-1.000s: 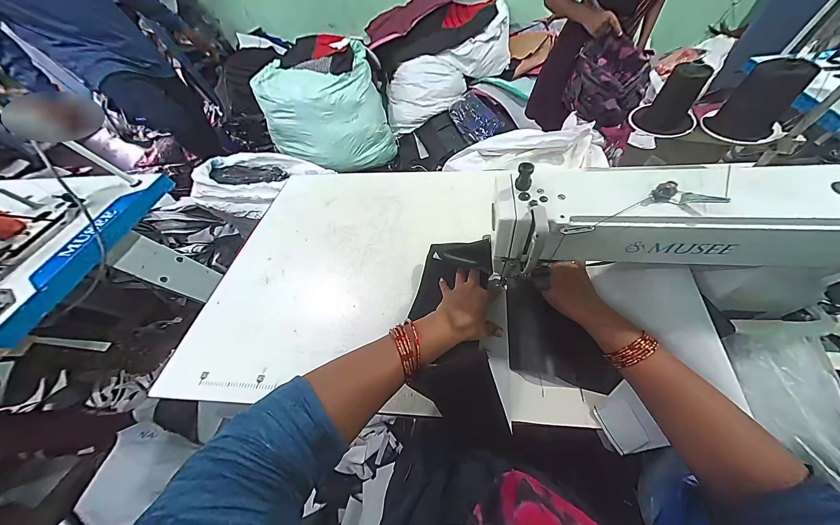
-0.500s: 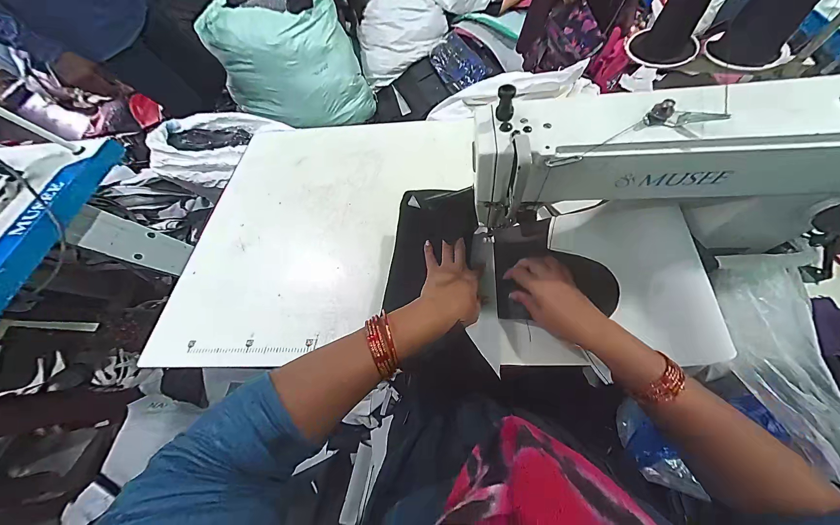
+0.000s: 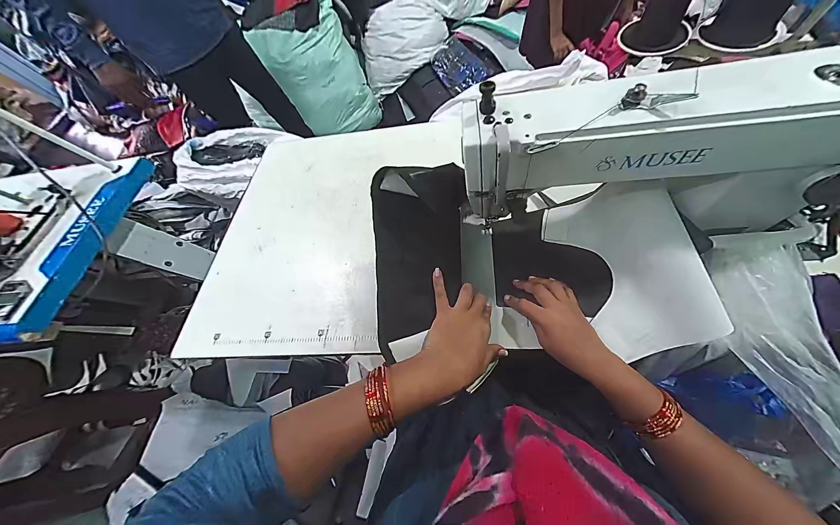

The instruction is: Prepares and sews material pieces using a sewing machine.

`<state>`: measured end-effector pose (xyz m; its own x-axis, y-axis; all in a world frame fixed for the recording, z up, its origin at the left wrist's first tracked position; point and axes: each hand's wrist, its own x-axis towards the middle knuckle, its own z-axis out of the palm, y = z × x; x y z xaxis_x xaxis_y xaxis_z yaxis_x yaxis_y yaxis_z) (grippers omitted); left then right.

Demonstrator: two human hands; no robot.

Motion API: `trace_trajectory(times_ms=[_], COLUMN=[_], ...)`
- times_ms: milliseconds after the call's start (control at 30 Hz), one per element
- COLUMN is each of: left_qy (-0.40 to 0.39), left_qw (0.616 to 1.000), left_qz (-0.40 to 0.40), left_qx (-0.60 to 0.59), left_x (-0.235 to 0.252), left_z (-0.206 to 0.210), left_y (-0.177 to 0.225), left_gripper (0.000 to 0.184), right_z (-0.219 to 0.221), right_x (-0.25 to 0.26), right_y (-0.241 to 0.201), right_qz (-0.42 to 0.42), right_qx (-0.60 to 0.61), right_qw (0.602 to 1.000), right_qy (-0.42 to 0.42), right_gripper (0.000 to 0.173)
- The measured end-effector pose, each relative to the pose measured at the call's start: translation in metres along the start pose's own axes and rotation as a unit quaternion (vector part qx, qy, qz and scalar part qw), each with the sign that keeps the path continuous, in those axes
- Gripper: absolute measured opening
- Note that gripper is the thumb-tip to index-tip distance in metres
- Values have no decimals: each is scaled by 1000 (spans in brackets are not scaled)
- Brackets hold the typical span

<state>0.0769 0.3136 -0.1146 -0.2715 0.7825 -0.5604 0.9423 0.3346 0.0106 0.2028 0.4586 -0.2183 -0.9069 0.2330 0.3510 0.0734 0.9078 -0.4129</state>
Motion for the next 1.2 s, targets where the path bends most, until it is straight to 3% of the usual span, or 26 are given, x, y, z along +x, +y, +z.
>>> trace_trajectory(times_ms=[233,433,567,1200], left_qy=[-10,10,25,26], left_qw=[1000,999,999,996], left_qz=[7,-6,-16,-31], left_qx=[-14,-37,-40,-80], left_x=[2,5,7,14], left_z=[-2,0,1,-5], left_y=[6,4,7,12], left_gripper=[48,57,46,33], right_z=[3,3,4,3], right_x=[-2,-1,-1,-1], right_y=[2,2,1,0], right_qz=[-1,-3,-3,2], right_qx=[-3,-1,-6,13], right_qw=[1000,1000,1000,1000], right_qy=[10,13,14,9], right_gripper=[42,43,41,40])
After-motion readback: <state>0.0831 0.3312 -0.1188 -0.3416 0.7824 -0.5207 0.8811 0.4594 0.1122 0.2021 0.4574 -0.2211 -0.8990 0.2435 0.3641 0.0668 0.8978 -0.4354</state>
